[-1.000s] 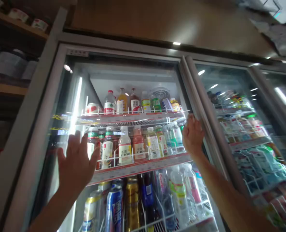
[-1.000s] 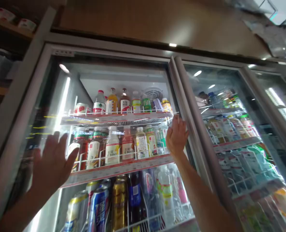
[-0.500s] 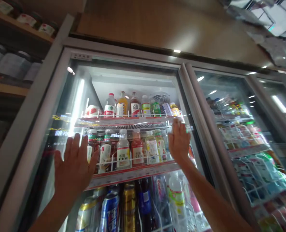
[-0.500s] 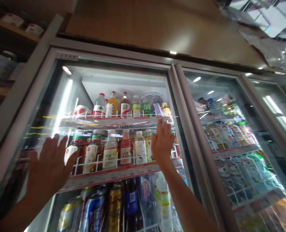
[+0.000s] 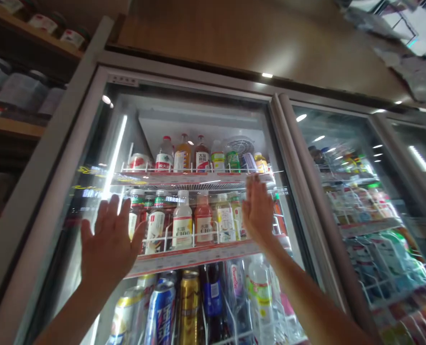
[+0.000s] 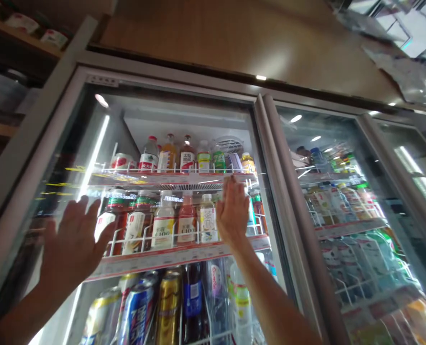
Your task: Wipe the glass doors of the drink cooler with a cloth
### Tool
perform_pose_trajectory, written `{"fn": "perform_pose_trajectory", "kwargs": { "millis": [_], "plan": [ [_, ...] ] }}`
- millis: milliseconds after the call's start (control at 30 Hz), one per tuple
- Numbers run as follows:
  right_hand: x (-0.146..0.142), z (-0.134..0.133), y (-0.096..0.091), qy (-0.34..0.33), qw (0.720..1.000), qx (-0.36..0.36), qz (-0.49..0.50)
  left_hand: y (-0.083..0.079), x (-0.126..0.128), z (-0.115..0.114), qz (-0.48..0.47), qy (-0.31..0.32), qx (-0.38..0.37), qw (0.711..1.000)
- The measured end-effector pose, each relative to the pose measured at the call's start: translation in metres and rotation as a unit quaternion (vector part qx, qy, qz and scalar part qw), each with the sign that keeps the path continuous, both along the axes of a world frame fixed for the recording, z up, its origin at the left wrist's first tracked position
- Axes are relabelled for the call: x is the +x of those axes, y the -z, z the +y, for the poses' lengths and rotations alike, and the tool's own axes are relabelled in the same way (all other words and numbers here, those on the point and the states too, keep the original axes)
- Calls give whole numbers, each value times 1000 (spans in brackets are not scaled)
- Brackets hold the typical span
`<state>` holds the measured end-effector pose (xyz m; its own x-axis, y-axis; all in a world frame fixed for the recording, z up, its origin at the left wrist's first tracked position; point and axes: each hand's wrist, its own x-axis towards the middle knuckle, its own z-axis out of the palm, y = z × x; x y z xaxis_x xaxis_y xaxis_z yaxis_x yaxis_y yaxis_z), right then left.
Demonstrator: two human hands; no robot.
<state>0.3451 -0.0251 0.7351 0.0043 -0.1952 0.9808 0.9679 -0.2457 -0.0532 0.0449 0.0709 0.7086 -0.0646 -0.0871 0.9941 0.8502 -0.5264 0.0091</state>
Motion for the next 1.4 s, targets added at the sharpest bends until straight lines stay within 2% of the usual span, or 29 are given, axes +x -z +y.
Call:
{"fn": "perform_pose_trajectory", "kwargs": {
  "millis": [67, 133, 267, 333, 400, 467, 567, 633, 667, 767, 833, 933, 1000, 1033, 1100, 1200, 1267, 1333, 1400],
  "plan": [
    [-19, 5, 9, -10, 997, -36, -73, -1, -1, -1, -1, 7, -13, 1000],
    [-15, 0, 10, -7, 997, -34, -72, -1, -1, -2, -1, 11, -17, 1000],
    [42, -29, -8, 24, 997, 24, 73, 0, 0, -2, -3, 11, -9, 1000],
    [56, -36, -17, 28, 994, 23, 107, 1, 2, -2, -6, 11, -2, 1000],
    [42, -30, -16, 29, 996, -5, 81, 1, 3, -1, -9, 13, -3, 1000],
    [5, -16, -7, 30, 998, -49, 6, 0, 2, -1, -5, 17, -12, 1000],
    [-43, 1, 2, 18, 986, -114, -121, -4, 0, -2, 18, 13, -15, 1000],
    [-43, 0, -3, 9, 984, -121, -132, -6, -3, -2, 30, 6, -10, 999],
    [-34, -3, -9, 1, 989, -103, -103, -6, -4, -2, 35, 2, -11, 999],
    [-2, -10, -35, -39, 998, 5, 44, -4, -5, -2, 41, -4, -15, 999],
    [-6, -6, -43, -56, 994, 37, 82, -3, -4, -2, 41, -4, -11, 999],
    [-55, 10, -30, -44, 997, -51, -43, -8, -4, -4, 35, 0, -3, 999],
    [-84, 18, -17, -27, 979, -117, -163, -18, -7, -5, 25, 1, -4, 1000],
    [-88, 19, -14, -20, 972, -133, -194, -24, -9, -6, 17, 1, -10, 1000],
    [-72, 14, -20, -17, 977, -121, -175, -37, -14, -6, 0, 0, -25, 1000],
    [-21, -1, -47, -28, 999, -32, -22, -48, -18, -2, -5, -7, -37, 999],
    [-4, -5, -60, -31, 998, 13, 44, -49, -18, 0, -3, -12, -32, 999],
    [-12, -1, -61, -27, 999, 11, 29, -47, -17, 1, -4, -13, -32, 999],
    [-32, 7, -51, -20, 999, -22, -40, -46, -17, 1, -5, -11, -33, 999]
  ]
}}
